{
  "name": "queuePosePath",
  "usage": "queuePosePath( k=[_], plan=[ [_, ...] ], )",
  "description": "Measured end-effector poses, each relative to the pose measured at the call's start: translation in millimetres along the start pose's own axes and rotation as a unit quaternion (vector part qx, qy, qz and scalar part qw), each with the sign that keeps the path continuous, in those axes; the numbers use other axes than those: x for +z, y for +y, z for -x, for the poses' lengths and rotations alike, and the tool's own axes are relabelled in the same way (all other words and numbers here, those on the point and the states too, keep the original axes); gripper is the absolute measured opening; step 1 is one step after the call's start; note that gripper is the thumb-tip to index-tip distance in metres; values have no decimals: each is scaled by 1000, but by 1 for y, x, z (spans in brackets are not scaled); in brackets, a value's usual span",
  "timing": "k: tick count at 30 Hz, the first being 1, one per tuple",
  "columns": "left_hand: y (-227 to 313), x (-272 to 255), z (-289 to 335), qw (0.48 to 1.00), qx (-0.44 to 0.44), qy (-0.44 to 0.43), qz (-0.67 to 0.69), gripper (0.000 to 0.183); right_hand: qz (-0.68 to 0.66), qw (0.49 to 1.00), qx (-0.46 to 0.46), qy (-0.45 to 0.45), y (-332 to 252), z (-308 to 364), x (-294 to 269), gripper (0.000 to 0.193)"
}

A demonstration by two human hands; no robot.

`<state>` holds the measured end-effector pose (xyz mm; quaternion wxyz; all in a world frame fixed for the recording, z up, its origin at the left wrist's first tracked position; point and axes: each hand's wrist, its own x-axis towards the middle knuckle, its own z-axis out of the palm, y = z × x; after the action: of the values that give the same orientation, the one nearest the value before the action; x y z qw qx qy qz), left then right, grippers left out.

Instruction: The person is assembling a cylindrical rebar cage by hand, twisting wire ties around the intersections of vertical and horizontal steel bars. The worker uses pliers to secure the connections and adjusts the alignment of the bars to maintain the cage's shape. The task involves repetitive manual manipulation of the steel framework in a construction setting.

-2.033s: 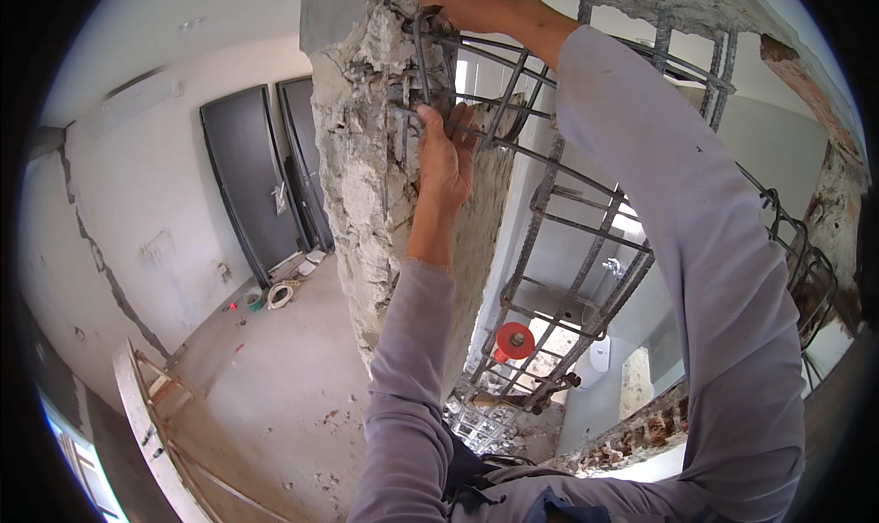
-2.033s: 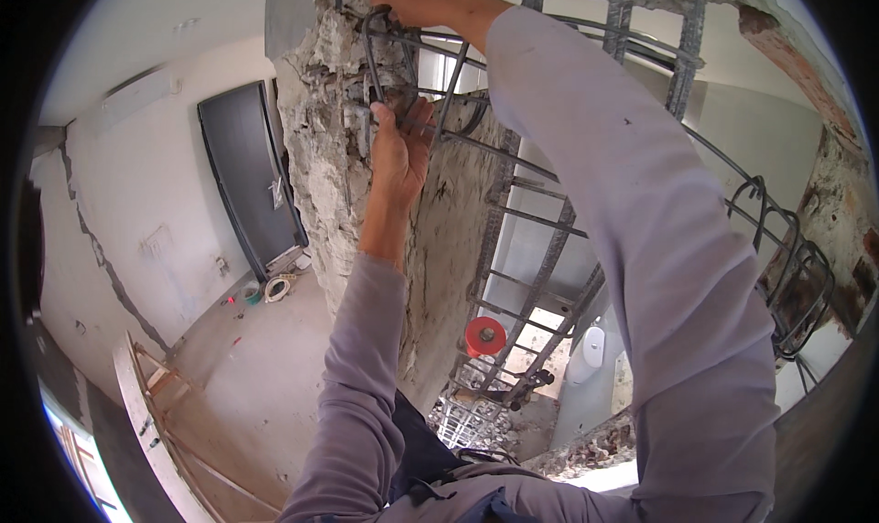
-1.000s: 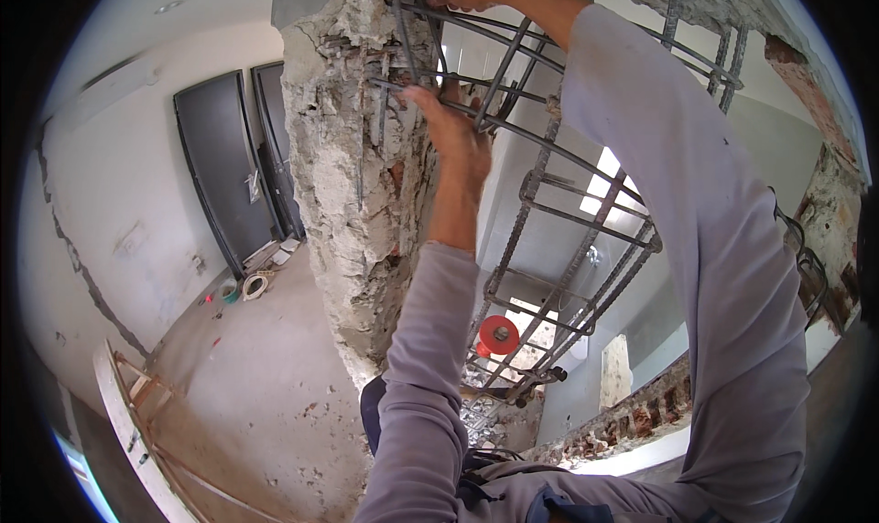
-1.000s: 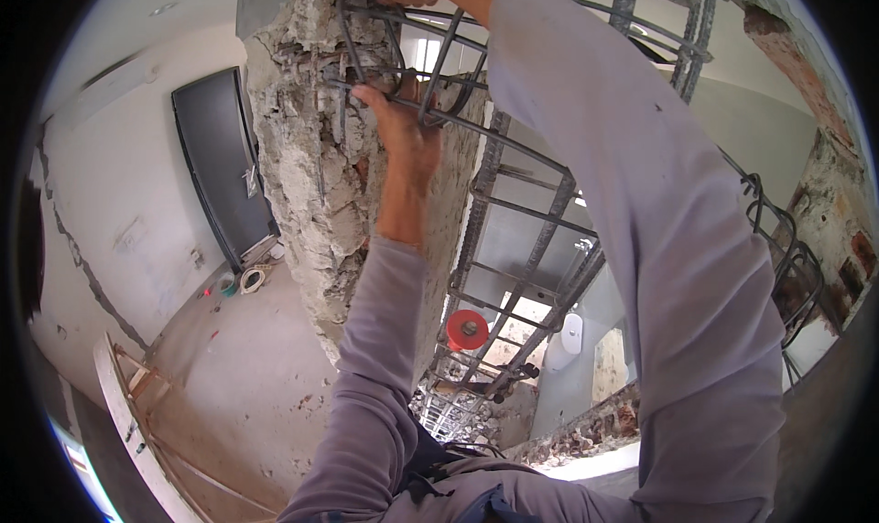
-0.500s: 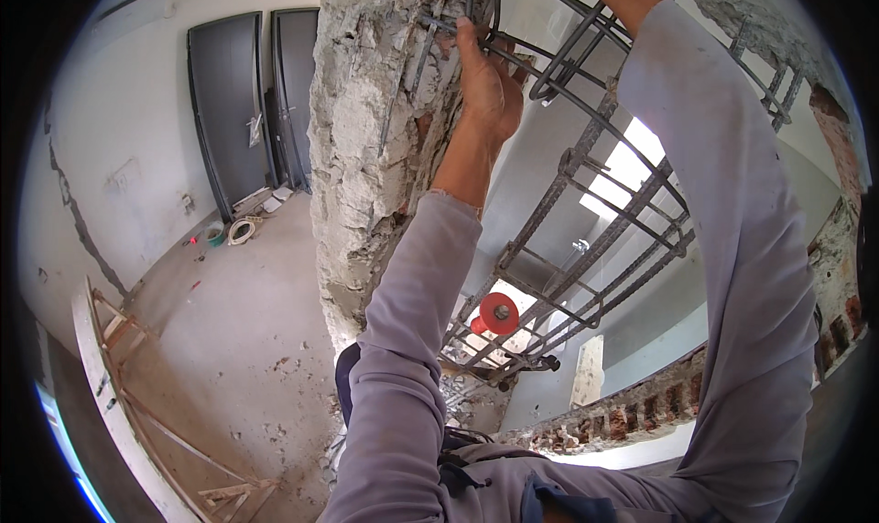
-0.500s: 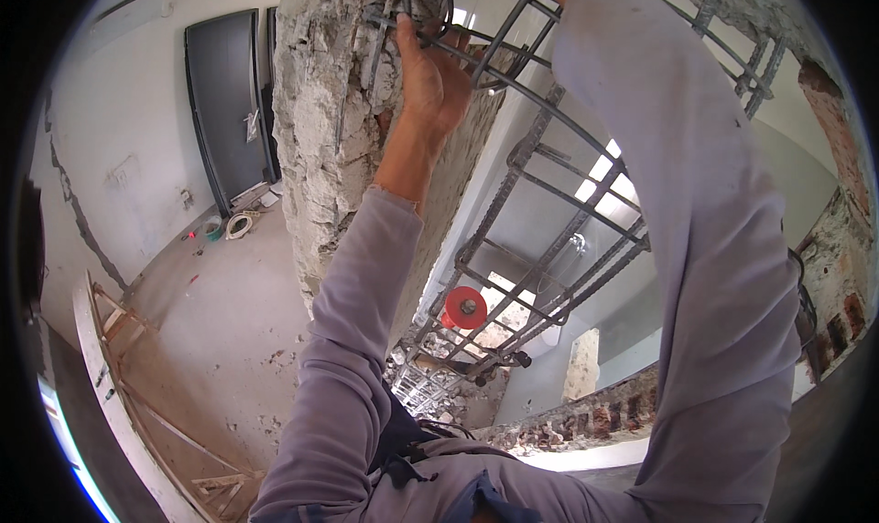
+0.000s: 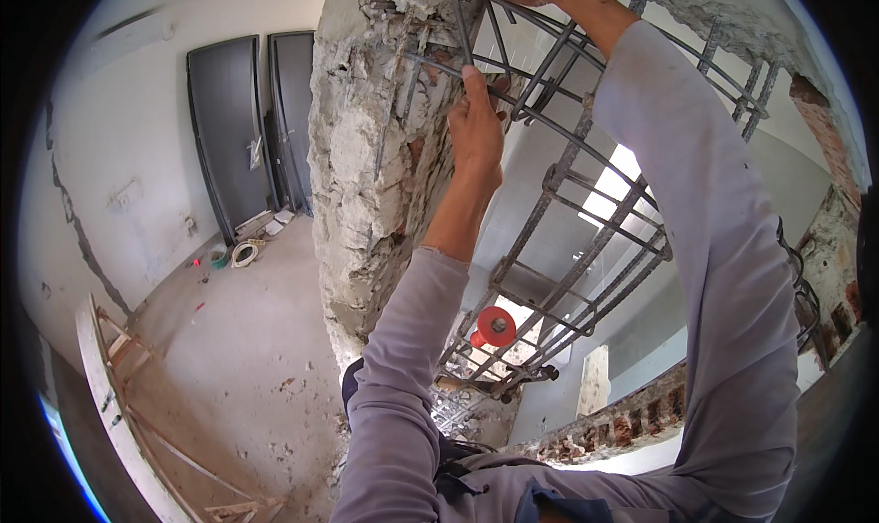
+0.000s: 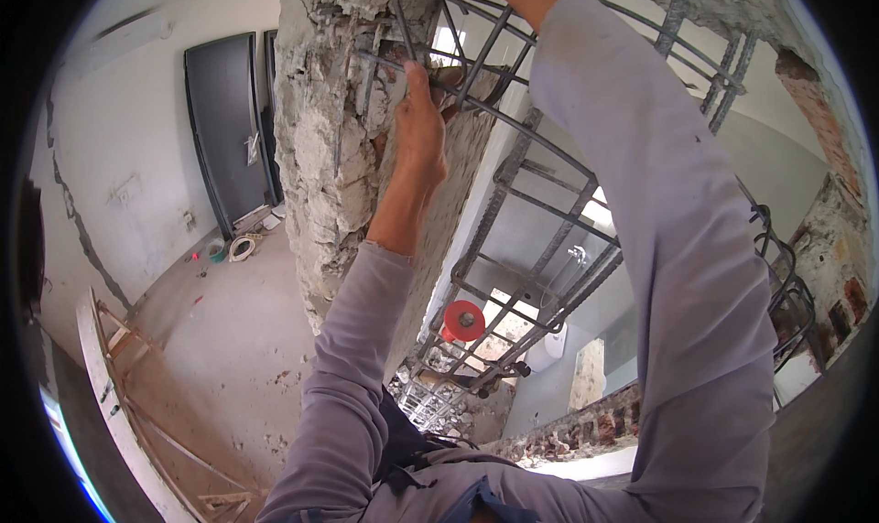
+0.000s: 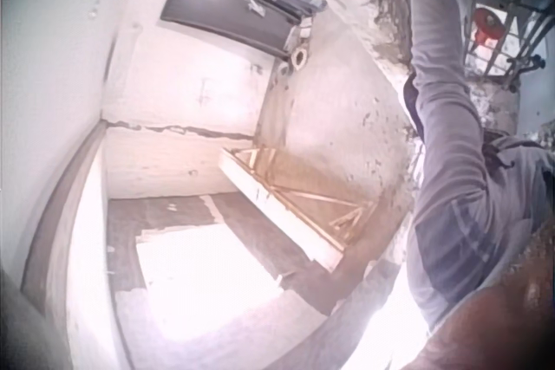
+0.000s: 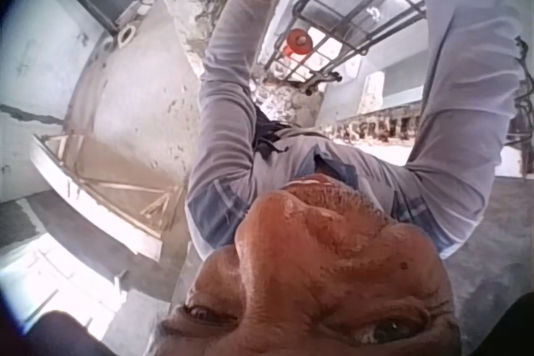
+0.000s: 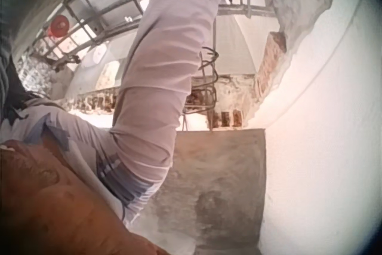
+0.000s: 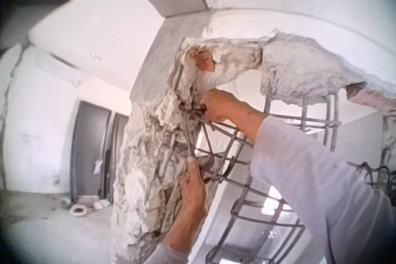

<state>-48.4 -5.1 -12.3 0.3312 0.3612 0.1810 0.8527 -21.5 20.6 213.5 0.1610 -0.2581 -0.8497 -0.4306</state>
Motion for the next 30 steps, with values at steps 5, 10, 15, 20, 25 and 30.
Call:
queuePosePath(
  k=[5,10,15,20,25,30],
  plan=[
    [12,9,5,996,-57,3,70,49,-27,999,23,-9,10,1,5,21],
    [0,12,8,989,-47,-22,140,43,-5,999,28,-35,11,-2,6,19],
    [-4,6,1,995,-40,-23,93,45,-48,998,31,-30,13,-7,16,16],
    [2,16,13,998,46,40,28,49,-58,996,70,15,27,-13,33,26],
    [8,0,6,924,259,67,-275,51,-85,986,134,-41,9,-1,14,26],
    [22,-11,-4,839,322,38,-438,48,-96,988,89,87,11,10,13,20]
  ],
)
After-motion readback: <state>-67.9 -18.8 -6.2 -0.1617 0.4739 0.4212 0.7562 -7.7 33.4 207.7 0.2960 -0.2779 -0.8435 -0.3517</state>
